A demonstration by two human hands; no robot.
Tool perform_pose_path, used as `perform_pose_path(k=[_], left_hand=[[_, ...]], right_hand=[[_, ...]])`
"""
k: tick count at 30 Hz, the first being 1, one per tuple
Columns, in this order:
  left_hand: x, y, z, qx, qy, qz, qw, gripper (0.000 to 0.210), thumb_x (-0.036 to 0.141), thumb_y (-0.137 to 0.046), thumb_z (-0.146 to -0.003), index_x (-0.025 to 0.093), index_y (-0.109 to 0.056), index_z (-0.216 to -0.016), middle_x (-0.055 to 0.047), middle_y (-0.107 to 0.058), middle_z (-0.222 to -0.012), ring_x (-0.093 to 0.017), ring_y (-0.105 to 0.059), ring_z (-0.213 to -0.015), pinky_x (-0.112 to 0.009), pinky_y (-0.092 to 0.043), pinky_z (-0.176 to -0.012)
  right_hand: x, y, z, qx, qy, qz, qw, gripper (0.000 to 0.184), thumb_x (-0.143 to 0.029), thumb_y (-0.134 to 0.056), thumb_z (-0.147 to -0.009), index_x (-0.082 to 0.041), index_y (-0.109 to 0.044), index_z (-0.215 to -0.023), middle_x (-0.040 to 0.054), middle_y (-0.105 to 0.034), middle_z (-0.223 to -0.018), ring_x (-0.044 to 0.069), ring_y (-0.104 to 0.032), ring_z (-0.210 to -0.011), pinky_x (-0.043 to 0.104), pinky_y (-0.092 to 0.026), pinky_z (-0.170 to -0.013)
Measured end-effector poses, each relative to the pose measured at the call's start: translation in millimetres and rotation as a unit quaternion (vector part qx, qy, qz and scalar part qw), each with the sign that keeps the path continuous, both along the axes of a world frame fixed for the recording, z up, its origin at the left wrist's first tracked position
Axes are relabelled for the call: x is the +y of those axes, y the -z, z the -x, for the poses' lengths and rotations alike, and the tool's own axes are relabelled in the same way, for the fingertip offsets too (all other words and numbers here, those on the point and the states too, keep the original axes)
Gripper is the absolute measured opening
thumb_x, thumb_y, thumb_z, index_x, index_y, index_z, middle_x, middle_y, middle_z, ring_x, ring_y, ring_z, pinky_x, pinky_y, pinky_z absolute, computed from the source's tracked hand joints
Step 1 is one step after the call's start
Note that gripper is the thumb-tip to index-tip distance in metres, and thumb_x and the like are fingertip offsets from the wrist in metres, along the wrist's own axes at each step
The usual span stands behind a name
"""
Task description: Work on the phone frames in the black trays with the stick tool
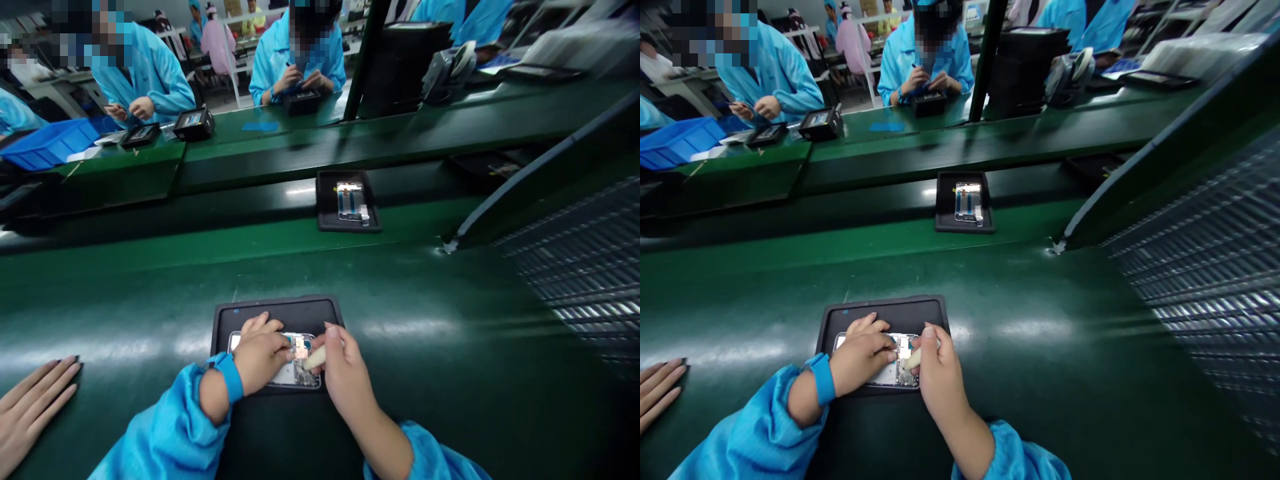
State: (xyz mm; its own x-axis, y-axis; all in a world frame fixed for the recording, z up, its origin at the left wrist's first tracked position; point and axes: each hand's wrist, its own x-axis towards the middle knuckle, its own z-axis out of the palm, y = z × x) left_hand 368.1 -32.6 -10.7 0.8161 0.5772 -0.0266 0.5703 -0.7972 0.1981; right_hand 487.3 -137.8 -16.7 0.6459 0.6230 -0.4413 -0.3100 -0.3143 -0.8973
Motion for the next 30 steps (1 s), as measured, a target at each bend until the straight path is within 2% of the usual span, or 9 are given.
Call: perform_pose_path(k=[3,5,9,16,20,26,30], left_hand=[[2.5,5.0,8.0,-0.044,0.025,-0.011,0.999,0.024,0.041,-0.063,-0.073,0.043,-0.063,-0.097,0.011,-0.066,-0.101,-0.021,-0.057,-0.105,-0.035,-0.046,-0.085],[4.1,7.5,12.8,-0.060,0.043,-0.022,0.997,0.025,0.039,-0.061,-0.076,0.042,-0.062,-0.101,0.010,-0.066,-0.103,-0.020,-0.058,-0.103,-0.033,-0.047,-0.085],[3.8,8.8,12.4,-0.053,0.040,-0.048,0.997,0.016,0.035,-0.060,-0.077,0.048,-0.065,-0.085,0.013,-0.066,-0.101,-0.019,-0.059,-0.101,-0.035,-0.047,-0.083],[-1.8,10.2,1.7,-0.045,0.014,-0.075,0.996,0.014,0.032,-0.061,-0.075,0.039,-0.066,-0.063,0.014,-0.067,-0.097,-0.017,-0.059,-0.100,-0.034,-0.046,-0.083],[-4.0,16.0,2.0,-0.080,-0.022,-0.076,0.994,0.007,0.034,-0.063,-0.073,0.036,-0.066,-0.066,0.013,-0.068,-0.094,-0.017,-0.060,-0.099,-0.032,-0.045,-0.085],[-7.0,20.6,8.4,-0.092,0.031,-0.135,0.986,0.014,0.038,-0.053,-0.081,0.040,-0.067,-0.079,0.012,-0.068,-0.093,-0.015,-0.061,-0.095,-0.031,-0.045,-0.087],[-11.2,21.5,9.2,-0.101,0.034,-0.153,0.982,0.024,0.038,-0.043,-0.086,0.039,-0.067,-0.084,0.011,-0.068,-0.095,-0.014,-0.060,-0.095,-0.031,-0.043,-0.090]], right_hand=[[0.6,2.0,-0.7,0.001,0.000,0.006,1.000,0.057,-0.065,-0.039,-0.078,-0.015,-0.050,-0.102,0.0010,-0.059,-0.073,0.013,-0.054,-0.048,0.027,-0.048,-0.048],[0.9,2.8,-1.1,0.003,-0.006,0.009,1.000,0.057,-0.064,-0.039,-0.078,-0.015,-0.050,-0.103,0.0012,-0.059,-0.073,0.013,-0.054,-0.047,0.028,-0.048,-0.048],[1.2,2.1,-0.9,0.002,-0.014,0.006,1.000,0.055,-0.063,-0.039,-0.079,-0.015,-0.051,-0.103,0.0016,-0.059,-0.075,0.013,-0.055,-0.048,0.027,-0.047,-0.049],[2.0,-2.2,-1.3,-0.008,-0.031,0.004,0.999,0.052,-0.061,-0.037,-0.081,-0.015,-0.050,-0.102,0.0012,-0.059,-0.075,0.012,-0.055,-0.051,0.025,-0.047,-0.050],[3.6,-4.0,-1.2,-0.010,-0.035,0.011,0.999,0.052,-0.061,-0.037,-0.080,-0.015,-0.050,-0.101,0.0007,-0.059,-0.075,0.012,-0.054,-0.049,0.025,-0.047,-0.049],[9.1,-0.9,-1.5,-0.044,-0.008,-0.025,0.999,0.050,-0.059,-0.036,-0.082,-0.015,-0.050,-0.101,0.0036,-0.061,-0.078,0.015,-0.058,-0.057,0.027,-0.049,-0.052],[11.6,8.3,-0.5,-0.104,0.004,-0.046,0.994,0.047,-0.056,-0.037,-0.082,-0.016,-0.053,-0.100,0.0060,-0.063,-0.079,0.018,-0.060,-0.063,0.030,-0.051,-0.056]])
